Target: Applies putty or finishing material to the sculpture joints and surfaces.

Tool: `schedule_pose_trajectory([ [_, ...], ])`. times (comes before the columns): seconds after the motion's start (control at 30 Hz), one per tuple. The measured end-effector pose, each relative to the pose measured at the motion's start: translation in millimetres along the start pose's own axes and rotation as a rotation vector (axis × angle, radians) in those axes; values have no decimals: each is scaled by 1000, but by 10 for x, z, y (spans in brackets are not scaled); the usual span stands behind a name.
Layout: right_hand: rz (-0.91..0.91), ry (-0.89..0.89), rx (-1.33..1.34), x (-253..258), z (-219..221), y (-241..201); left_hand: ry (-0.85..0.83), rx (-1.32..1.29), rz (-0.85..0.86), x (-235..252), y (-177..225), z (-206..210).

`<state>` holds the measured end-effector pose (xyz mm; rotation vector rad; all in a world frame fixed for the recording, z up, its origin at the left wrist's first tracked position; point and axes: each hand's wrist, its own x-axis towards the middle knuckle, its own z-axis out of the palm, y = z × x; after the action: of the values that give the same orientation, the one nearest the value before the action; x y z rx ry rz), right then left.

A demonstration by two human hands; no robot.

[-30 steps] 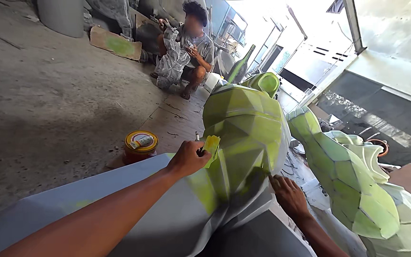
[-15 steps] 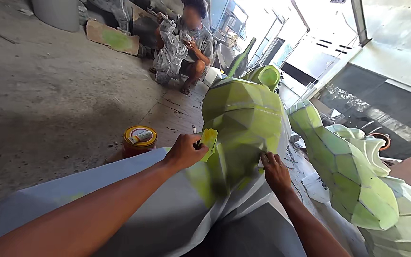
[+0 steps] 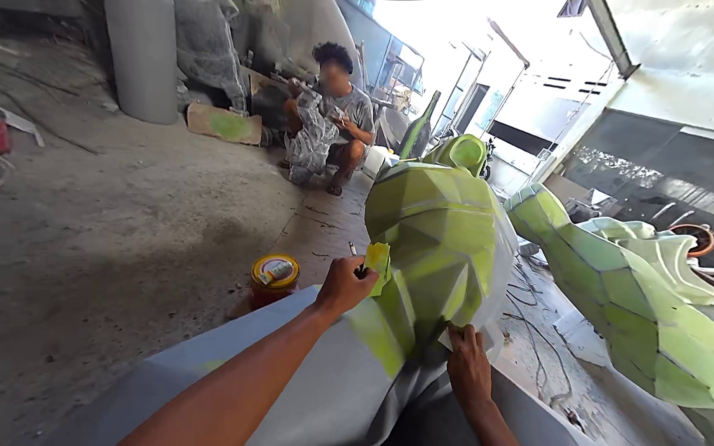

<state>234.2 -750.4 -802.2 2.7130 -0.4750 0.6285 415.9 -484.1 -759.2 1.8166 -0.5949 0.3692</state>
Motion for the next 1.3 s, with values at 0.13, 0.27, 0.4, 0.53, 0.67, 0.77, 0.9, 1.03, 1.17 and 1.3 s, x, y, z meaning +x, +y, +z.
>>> schedule_pose_trajectory([
  [0.13, -63, 94, 27, -293, 148, -163, 69, 23, 1, 21, -55, -30],
  [0.27, -122, 120, 13, -455, 202, -205, 179, -45, -18, 34, -143, -69],
  [0.4, -188, 133, 134, -392, 187, -76, 305, -191, -67, 13, 35, -207],
  [0.53, -226, 187, 142, -304, 261, 177, 278, -284, -86, -52, 310, -415],
  [0.67, -317, 175, 7, -434, 257, 179, 176, -305, -155, -224, 337, -649],
  [0.77, -353, 93, 31, -500, 157, 186, 53, -353, -238, -410, 298, -817],
  [0.9, -356, 47, 395, -445, -124, 182, -101, -411, -284, -665, 289, -986],
  [1.03, -333, 243, 957, -208, -698, -287, -206, -443, -323, -871, 239, -1092],
  [1.17, -427, 154, 1148, -155, -913, -790, -256, -511, -378, -993, 234, -1148],
  [1.3, -464, 116, 1109, -198, -854, -1086, -258, -615, -388, -1061, 254, -1193],
])
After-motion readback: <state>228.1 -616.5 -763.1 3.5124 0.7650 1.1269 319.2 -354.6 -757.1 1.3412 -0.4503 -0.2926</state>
